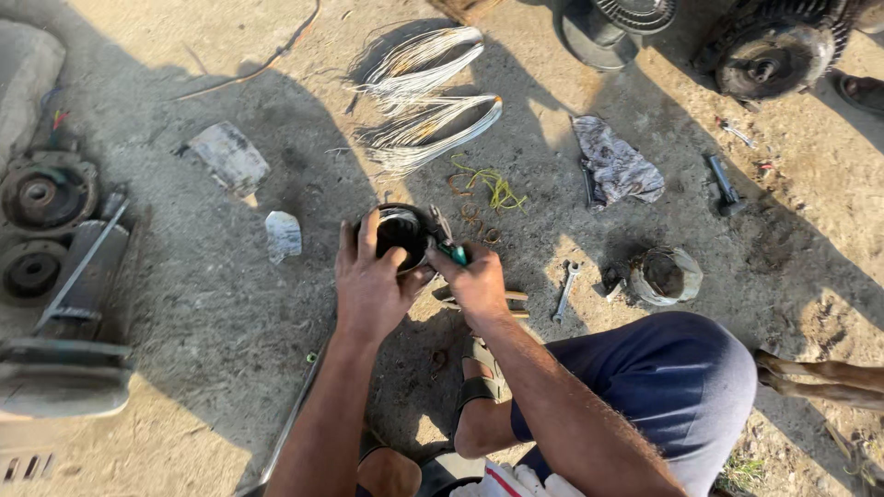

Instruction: The person sits on the ground and uses pliers to cut individual strands from a coiled wire bundle held in a bucket. The cut wire pieces are dropped onto the ground next to the bucket.

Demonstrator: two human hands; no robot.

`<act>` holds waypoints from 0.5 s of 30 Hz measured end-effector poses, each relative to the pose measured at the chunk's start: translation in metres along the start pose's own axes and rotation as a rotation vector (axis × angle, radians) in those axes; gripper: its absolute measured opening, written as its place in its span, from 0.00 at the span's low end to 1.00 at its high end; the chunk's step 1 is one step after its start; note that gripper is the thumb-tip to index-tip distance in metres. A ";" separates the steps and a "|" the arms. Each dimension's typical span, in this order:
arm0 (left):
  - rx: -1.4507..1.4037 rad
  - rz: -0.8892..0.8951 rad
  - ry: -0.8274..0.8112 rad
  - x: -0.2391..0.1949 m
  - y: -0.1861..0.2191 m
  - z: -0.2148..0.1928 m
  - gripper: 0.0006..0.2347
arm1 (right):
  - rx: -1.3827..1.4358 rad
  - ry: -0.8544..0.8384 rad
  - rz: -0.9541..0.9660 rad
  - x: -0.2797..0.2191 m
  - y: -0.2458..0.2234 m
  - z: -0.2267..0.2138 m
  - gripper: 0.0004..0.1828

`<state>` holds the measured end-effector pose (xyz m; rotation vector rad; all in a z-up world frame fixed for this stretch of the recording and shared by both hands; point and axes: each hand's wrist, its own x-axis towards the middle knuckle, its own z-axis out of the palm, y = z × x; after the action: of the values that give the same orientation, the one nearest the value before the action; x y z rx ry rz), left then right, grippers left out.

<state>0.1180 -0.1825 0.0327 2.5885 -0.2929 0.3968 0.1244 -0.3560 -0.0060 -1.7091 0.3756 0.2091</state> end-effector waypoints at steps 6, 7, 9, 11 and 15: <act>-0.044 -0.107 -0.106 0.001 -0.009 0.001 0.12 | -0.402 0.059 -0.025 0.036 -0.019 -0.002 0.34; 0.000 -0.100 -0.095 0.004 -0.010 0.006 0.12 | -0.362 0.021 -0.001 0.039 -0.023 -0.002 0.31; 0.094 -0.106 -0.103 -0.004 -0.011 0.016 0.15 | -0.278 -0.074 0.079 0.033 -0.021 -0.008 0.27; 0.163 -0.070 -0.060 -0.007 -0.016 0.027 0.15 | -0.019 -0.095 0.149 0.030 -0.019 -0.011 0.25; 0.108 -0.085 0.068 -0.010 -0.030 0.043 0.14 | 0.062 -0.107 0.077 0.029 -0.010 -0.010 0.23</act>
<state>0.1270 -0.1775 -0.0197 2.6754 -0.1402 0.4810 0.1545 -0.3683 -0.0050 -1.6163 0.3647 0.3407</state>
